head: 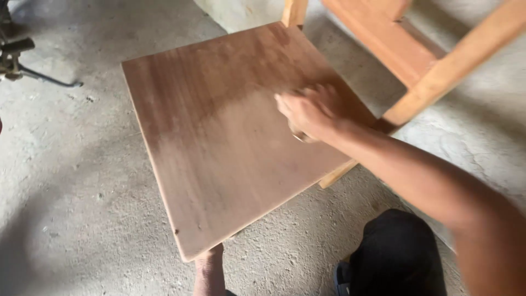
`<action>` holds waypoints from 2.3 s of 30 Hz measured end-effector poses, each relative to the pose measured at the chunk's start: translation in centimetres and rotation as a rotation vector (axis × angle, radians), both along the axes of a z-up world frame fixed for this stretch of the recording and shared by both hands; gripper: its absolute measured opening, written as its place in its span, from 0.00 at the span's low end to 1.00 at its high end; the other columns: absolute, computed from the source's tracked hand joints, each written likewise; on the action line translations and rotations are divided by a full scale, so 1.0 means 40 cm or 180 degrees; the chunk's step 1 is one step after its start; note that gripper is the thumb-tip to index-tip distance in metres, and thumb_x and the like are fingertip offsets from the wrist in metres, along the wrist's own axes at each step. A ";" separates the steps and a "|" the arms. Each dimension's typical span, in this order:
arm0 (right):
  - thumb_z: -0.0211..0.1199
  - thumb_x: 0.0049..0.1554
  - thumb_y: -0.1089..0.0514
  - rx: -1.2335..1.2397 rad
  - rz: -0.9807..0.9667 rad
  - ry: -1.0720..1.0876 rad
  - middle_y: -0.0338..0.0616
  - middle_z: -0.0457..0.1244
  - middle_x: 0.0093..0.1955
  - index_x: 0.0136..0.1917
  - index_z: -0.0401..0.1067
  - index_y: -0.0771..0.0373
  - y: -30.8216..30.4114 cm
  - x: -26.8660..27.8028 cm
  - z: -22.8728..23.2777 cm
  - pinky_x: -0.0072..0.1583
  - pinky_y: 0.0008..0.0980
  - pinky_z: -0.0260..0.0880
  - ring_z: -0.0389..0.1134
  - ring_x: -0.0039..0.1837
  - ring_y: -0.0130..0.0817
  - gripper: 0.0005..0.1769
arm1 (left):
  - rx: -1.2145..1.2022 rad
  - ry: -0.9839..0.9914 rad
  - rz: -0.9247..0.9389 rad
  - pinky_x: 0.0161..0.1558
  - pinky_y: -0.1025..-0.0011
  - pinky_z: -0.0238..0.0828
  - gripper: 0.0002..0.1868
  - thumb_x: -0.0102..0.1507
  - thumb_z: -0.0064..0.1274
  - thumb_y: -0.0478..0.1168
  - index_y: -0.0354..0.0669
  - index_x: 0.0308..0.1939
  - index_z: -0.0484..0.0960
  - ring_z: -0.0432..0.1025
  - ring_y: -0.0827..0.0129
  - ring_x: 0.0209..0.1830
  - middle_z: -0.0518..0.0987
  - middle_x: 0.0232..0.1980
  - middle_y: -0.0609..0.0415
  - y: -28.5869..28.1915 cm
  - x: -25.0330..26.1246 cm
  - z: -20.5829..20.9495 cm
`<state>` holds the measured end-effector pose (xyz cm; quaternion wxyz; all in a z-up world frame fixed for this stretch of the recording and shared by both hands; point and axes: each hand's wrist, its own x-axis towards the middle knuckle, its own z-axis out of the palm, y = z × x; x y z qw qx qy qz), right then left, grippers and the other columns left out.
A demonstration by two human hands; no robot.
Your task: The person sands the wooden seat and legs of a chair using sandpaper.
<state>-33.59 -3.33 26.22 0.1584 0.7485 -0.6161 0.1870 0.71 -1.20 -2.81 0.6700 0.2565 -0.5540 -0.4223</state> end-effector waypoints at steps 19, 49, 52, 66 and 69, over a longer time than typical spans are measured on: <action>0.60 0.60 0.61 0.0859 -0.1003 0.0834 0.36 0.55 0.21 0.33 0.68 0.57 -0.056 -0.073 0.007 0.26 0.39 0.57 0.55 0.22 0.28 0.13 | -0.0149 -0.0434 0.0335 0.42 0.73 0.76 0.28 0.70 0.44 0.65 0.44 0.56 0.70 0.71 0.77 0.43 0.74 0.47 0.56 0.020 0.010 0.055; 0.55 0.66 0.58 0.0770 -0.0659 0.0331 0.41 0.60 0.24 0.34 0.65 0.58 -0.079 0.015 -0.006 0.31 0.44 0.59 0.58 0.25 0.32 0.17 | 0.0292 0.0597 -0.0194 0.44 0.72 0.76 0.30 0.68 0.55 0.60 0.41 0.61 0.71 0.71 0.75 0.47 0.76 0.53 0.51 -0.010 -0.019 -0.014; 0.57 0.57 0.59 0.0332 -0.0776 0.0547 0.41 0.59 0.25 0.35 0.65 0.56 -0.126 0.032 -0.015 0.33 0.45 0.58 0.57 0.27 0.33 0.09 | -0.0098 0.0372 0.0038 0.46 0.72 0.78 0.31 0.67 0.56 0.60 0.42 0.63 0.71 0.72 0.75 0.50 0.77 0.55 0.51 0.010 -0.014 0.025; 0.56 0.68 0.57 -0.0291 0.0701 -0.0354 0.31 0.50 0.19 0.26 0.59 0.52 0.010 0.124 -0.100 0.22 0.28 0.46 0.48 0.20 0.20 0.28 | 0.0692 0.0748 -0.0466 0.55 0.66 0.78 0.35 0.66 0.54 0.65 0.46 0.65 0.68 0.69 0.71 0.59 0.73 0.59 0.48 -0.012 0.001 -0.079; 0.56 0.65 0.56 -0.0265 0.0427 0.0236 0.28 0.51 0.19 0.28 0.61 0.51 0.015 0.170 -0.074 0.22 0.28 0.46 0.49 0.21 0.20 0.23 | 0.0653 0.0505 -0.0242 0.53 0.65 0.75 0.35 0.66 0.57 0.65 0.44 0.63 0.70 0.69 0.70 0.56 0.74 0.57 0.48 0.001 0.005 -0.047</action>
